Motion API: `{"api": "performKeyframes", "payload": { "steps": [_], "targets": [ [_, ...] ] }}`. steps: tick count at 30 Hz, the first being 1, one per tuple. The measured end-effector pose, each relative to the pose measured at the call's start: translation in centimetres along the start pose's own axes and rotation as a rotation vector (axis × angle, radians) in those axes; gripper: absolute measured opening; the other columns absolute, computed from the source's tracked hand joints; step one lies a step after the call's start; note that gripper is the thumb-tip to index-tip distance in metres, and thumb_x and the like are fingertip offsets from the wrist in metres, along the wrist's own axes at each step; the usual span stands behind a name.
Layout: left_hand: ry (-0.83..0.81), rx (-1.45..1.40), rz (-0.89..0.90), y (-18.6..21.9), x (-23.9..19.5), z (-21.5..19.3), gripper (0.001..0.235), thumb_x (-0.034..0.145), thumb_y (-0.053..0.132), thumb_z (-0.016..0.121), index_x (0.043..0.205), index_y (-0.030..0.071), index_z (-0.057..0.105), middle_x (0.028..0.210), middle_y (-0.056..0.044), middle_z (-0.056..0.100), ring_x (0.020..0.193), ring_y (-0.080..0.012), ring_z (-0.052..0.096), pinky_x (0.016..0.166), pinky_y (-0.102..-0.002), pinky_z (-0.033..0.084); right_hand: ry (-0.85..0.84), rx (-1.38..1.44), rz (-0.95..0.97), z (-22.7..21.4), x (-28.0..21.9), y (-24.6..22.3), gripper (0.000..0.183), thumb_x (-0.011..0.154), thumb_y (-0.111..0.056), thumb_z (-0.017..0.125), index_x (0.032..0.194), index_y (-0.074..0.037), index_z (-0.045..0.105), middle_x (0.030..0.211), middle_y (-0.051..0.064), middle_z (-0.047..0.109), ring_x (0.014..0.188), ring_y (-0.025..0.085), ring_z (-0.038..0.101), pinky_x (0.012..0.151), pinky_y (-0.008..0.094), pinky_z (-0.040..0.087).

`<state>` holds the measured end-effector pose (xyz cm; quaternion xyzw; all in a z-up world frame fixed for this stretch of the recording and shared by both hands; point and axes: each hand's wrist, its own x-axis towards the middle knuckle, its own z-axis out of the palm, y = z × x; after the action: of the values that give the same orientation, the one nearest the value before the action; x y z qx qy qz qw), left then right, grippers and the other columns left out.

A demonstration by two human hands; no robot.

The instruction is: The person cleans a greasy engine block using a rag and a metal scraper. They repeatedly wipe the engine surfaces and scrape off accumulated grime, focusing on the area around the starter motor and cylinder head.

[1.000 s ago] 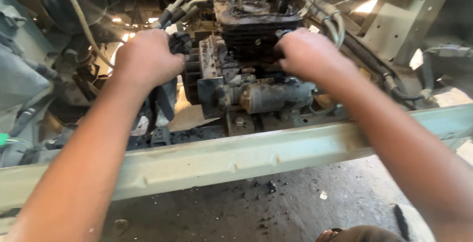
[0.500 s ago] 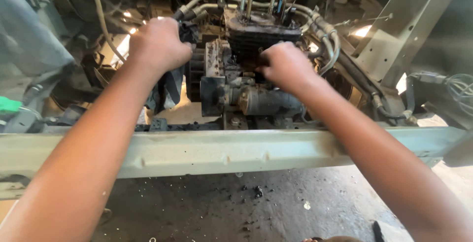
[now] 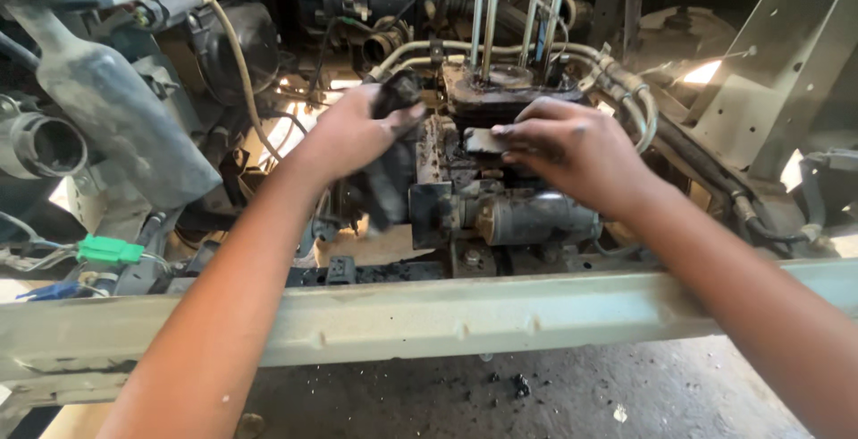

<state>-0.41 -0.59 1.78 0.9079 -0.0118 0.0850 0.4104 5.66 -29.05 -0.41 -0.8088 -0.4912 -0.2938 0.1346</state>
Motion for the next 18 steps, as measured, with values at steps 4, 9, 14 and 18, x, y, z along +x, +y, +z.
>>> {"api": "performKeyframes", "payload": {
  "steps": [4, 9, 14, 18],
  "targets": [
    [-0.062, -0.142, 0.170, 1.6, -1.1, 1.1, 0.043, 0.101, 0.048, 0.055, 0.100, 0.007, 0.066, 0.088, -0.006, 0.074, 0.087, -0.0178, 0.069, 0.082, -0.038, 0.055, 0.147, -0.146, -0.161, -1.1, -0.3, -1.9, 0.030, 0.087, -0.020, 0.081, 0.117, -0.016, 0.079, 0.106, 0.007, 0.074, 0.084, 0.018, 0.070, 0.070, 0.031, 0.060],
    [-0.166, -0.140, 0.292, 3.2, -2.2, 2.8, 0.033, 0.095, 0.035, 0.066, 0.095, 0.002, 0.068, 0.086, -0.009, 0.074, 0.084, -0.0176, 0.068, 0.079, -0.035, 0.053, 0.214, -0.252, -0.260, -2.6, -0.5, -4.2, 0.029, 0.084, -0.020, 0.079, 0.113, -0.015, 0.077, 0.104, 0.005, 0.072, 0.084, 0.024, 0.070, 0.066, 0.037, 0.056],
    [0.079, -0.268, 0.264, 4.4, -0.8, 5.3, 0.018, 0.087, 0.013, 0.060, 0.097, 0.000, 0.068, 0.084, -0.014, 0.075, 0.079, -0.0228, 0.073, 0.073, -0.038, 0.058, 0.293, -0.337, -0.301, -2.8, -0.3, -3.1, 0.029, 0.088, -0.022, 0.081, 0.114, -0.010, 0.074, 0.103, 0.007, 0.070, 0.083, 0.023, 0.069, 0.066, 0.036, 0.056],
    [0.464, -0.072, 0.270, 3.4, -0.5, 5.4, 0.021, 0.082, 0.007, 0.066, 0.101, -0.002, 0.068, 0.093, -0.020, 0.073, 0.089, -0.0317, 0.071, 0.082, -0.042, 0.054, 0.301, -0.415, -0.145, -2.7, -0.6, -0.9, 0.022, 0.089, -0.021, 0.083, 0.106, -0.009, 0.073, 0.100, 0.007, 0.071, 0.084, 0.019, 0.071, 0.067, 0.032, 0.058]
  ]
}}
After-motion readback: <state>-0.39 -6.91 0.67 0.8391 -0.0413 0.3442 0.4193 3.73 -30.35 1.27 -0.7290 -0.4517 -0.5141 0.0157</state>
